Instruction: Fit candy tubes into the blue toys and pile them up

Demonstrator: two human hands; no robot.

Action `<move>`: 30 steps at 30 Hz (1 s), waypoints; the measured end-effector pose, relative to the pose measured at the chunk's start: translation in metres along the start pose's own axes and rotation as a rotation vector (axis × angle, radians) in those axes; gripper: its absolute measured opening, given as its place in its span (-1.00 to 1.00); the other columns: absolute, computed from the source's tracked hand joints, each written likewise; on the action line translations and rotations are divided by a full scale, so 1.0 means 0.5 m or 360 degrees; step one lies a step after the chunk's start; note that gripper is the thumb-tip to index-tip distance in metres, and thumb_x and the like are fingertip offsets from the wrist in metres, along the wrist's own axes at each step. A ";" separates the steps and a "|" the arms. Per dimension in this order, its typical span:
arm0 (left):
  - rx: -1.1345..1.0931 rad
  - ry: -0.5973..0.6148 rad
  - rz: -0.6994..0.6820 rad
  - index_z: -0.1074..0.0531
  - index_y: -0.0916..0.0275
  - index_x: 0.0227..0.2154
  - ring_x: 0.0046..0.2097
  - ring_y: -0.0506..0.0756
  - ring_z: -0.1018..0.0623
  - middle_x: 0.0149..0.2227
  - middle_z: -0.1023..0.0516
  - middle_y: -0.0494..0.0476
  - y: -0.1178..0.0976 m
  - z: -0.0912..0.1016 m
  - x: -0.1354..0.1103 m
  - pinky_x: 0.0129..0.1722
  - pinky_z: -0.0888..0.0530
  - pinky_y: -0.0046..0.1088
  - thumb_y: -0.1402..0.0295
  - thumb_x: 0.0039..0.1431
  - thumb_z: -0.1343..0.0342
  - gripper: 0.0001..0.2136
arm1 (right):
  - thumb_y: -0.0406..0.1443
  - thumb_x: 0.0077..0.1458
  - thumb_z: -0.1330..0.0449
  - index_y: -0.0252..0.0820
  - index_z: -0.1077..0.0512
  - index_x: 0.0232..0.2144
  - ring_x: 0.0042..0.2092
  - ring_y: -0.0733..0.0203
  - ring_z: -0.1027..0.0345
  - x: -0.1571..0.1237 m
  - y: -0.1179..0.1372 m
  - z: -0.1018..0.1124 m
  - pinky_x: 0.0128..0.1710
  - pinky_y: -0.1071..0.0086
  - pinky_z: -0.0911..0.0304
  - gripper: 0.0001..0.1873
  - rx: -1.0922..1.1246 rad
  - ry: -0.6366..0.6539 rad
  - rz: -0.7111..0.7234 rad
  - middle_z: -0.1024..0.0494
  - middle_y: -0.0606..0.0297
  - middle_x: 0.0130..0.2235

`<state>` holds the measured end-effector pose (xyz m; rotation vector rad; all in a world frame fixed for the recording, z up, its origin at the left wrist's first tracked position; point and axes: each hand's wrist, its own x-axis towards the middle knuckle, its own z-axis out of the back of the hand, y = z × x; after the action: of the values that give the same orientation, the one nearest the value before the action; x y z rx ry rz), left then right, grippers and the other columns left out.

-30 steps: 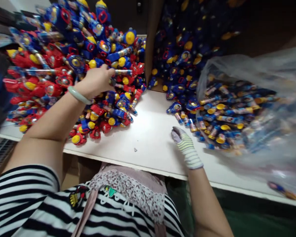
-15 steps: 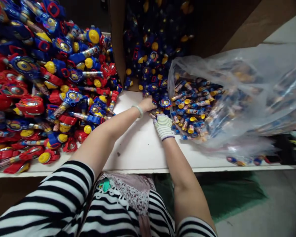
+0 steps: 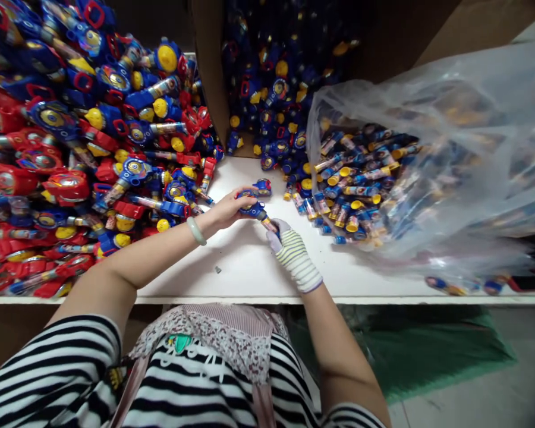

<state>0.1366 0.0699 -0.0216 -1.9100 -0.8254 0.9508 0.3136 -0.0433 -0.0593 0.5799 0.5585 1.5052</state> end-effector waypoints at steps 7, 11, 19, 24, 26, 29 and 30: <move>0.0037 -0.0091 -0.0044 -0.35 0.28 -0.26 -0.36 0.00 -0.51 -0.35 -0.44 0.01 0.005 -0.001 -0.066 -0.41 -0.53 -0.45 0.34 -0.09 -0.29 -0.67 | -0.08 0.28 0.04 -0.25 -0.44 -0.02 -0.18 0.05 -0.46 -0.015 0.075 -0.001 -0.21 0.33 -0.23 -0.54 -0.0439 -0.0023 0.0064 -0.59 0.01 -0.09; 0.0031 -0.0025 -0.0151 -0.37 0.29 -0.27 -0.37 -0.01 -0.49 -0.35 -0.43 0.01 -0.005 0.005 -0.083 -0.40 -0.48 -0.49 0.32 -0.15 -0.32 -0.64 | 0.04 0.28 0.16 -0.24 -0.47 -0.23 -0.43 0.19 -0.35 -0.031 0.088 -0.006 -0.40 0.39 -0.16 -0.43 0.0135 0.0059 -0.0056 -0.53 0.15 -0.41; 0.0438 0.0052 -0.0229 -0.38 0.28 -0.22 -0.37 0.00 -0.50 -0.33 -0.44 0.03 -0.035 0.021 -0.095 -0.42 -0.45 -0.49 0.31 -0.06 -0.29 -0.66 | 0.13 0.14 0.02 -0.18 -0.43 -0.18 -0.37 0.15 -0.34 -0.021 0.106 -0.035 -0.37 0.36 -0.19 -0.45 0.0316 0.0019 -0.0166 -0.51 0.15 -0.35; 0.0430 0.0264 -0.0228 -0.41 0.30 -0.26 -0.35 0.00 -0.50 -0.35 -0.46 0.04 -0.046 0.028 -0.107 -0.38 -0.45 -0.50 0.32 -0.12 -0.33 -0.66 | 0.20 0.12 0.05 -0.18 -0.42 -0.34 -0.58 0.30 -0.12 -0.044 0.099 -0.071 -0.53 0.40 -0.08 -0.41 0.0977 0.0281 -0.0237 -0.34 0.34 -0.58; 0.0476 0.0444 -0.0258 -0.45 0.31 -0.27 -0.29 0.01 -0.50 -0.32 -0.49 0.07 -0.056 0.028 -0.113 -0.30 -0.45 -0.50 0.36 -0.19 -0.36 -0.64 | 0.28 0.11 0.16 -0.17 -0.41 -0.38 -0.68 0.35 0.11 -0.052 0.093 -0.082 -0.64 0.43 0.05 -0.30 0.1475 0.0649 -0.0330 -0.13 0.49 -0.70; 0.0581 0.0348 -0.0277 -0.46 0.32 -0.29 -0.31 -0.01 -0.49 -0.33 -0.50 0.06 -0.058 0.023 -0.114 -0.31 -0.44 -0.52 0.40 -0.18 -0.35 -0.67 | 0.28 0.10 0.13 -0.19 -0.43 -0.34 -0.66 0.33 0.06 -0.046 0.091 -0.077 -0.62 0.42 0.03 -0.29 0.1467 0.0560 -0.0380 -0.17 0.46 -0.69; 0.0586 0.0232 -0.0271 -0.45 0.32 -0.29 -0.35 -0.02 -0.48 -0.36 -0.48 0.04 -0.054 0.021 -0.112 -0.35 -0.43 -0.53 0.39 -0.15 -0.33 -0.69 | 0.25 0.08 0.03 -0.18 -0.44 -0.32 -0.61 0.31 -0.07 -0.042 0.092 -0.072 -0.57 0.41 -0.03 -0.35 0.1267 0.0364 -0.0353 -0.28 0.39 -0.62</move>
<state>0.0946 0.0403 0.0149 -1.5453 -0.6626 0.7876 0.2554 -0.0649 -0.0557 0.9173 1.3800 1.1086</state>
